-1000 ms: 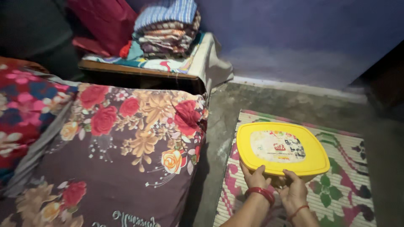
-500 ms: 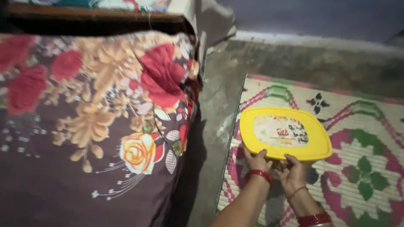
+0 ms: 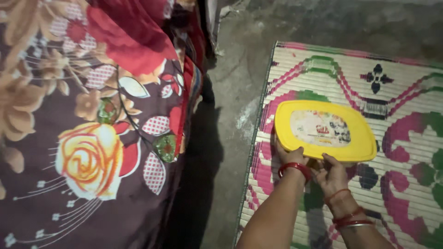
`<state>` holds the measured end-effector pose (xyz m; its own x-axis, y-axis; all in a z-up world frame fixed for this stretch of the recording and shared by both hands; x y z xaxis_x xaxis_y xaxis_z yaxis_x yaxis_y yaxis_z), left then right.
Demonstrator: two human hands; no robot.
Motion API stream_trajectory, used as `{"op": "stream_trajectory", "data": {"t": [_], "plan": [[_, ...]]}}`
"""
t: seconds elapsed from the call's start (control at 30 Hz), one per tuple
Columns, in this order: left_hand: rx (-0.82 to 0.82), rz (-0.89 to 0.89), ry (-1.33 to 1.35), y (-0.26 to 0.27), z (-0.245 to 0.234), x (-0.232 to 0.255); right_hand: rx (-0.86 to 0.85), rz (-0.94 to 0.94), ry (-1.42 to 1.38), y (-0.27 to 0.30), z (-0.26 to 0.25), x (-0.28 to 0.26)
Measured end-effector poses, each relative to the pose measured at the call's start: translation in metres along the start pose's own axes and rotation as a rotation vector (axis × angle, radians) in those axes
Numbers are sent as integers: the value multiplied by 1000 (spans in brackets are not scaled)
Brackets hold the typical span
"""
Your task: The person retrieves a yellow container, a red-lidded container, and a pink pouch from a shelf, places them on a mat, and opens the containers. They then pour out a large number of bangles and other small items, spreading them on the mat and sorting them by hand.
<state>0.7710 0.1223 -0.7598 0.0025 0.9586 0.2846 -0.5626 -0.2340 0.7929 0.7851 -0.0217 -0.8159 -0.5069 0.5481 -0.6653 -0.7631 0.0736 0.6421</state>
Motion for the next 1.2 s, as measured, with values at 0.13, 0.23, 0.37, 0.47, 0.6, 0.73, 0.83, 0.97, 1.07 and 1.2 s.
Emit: {"op": "stream_trajectory", "data": {"t": [0.13, 0.23, 0.37, 0.47, 0.6, 0.73, 0.83, 0.97, 1.07, 1.2], "plan": [[78, 66, -365, -34, -9, -8, -110, -36, 101, -19, -6, 1], [44, 376, -470, -59, -7, -18, -67, 31, 192, -31, -7, 0], [36, 249, -1303, -66, -10, -18, -22, 97, 261, -27, -8, 15], [51, 223, -1622, -35, -9, -14, 41, 185, 295, -11, -15, 17], [66, 289, -1245, 52, -1, 8, 34, 35, 420, 22, -18, -1], [-25, 425, -1488, 161, 42, 49, 38, -229, 765, 73, 13, -47], [-40, 451, -1639, 240, 79, 85, 58, -344, 989, 133, 43, -90], [-69, 547, -1676, 326, 119, 125, 18, -499, 1148, 204, 96, -144], [-74, 642, -1694, 377, 145, 149, -30, -659, 1205, 245, 126, -176], [-48, 730, -1751, 431, 169, 182, -28, -782, 1370, 279, 151, -204]]}}
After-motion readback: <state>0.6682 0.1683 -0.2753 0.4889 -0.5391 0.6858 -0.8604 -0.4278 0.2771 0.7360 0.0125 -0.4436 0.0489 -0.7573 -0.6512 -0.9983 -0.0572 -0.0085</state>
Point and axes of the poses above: each hand's wrist, its own y-axis away from the middle knuckle, its own z-axis out of the palm, x = y × z, the point moved 1 cm from there along -y, towards the middle knuckle, and after that the axes turned 5 degrees about -z, right-handed, at the moved point
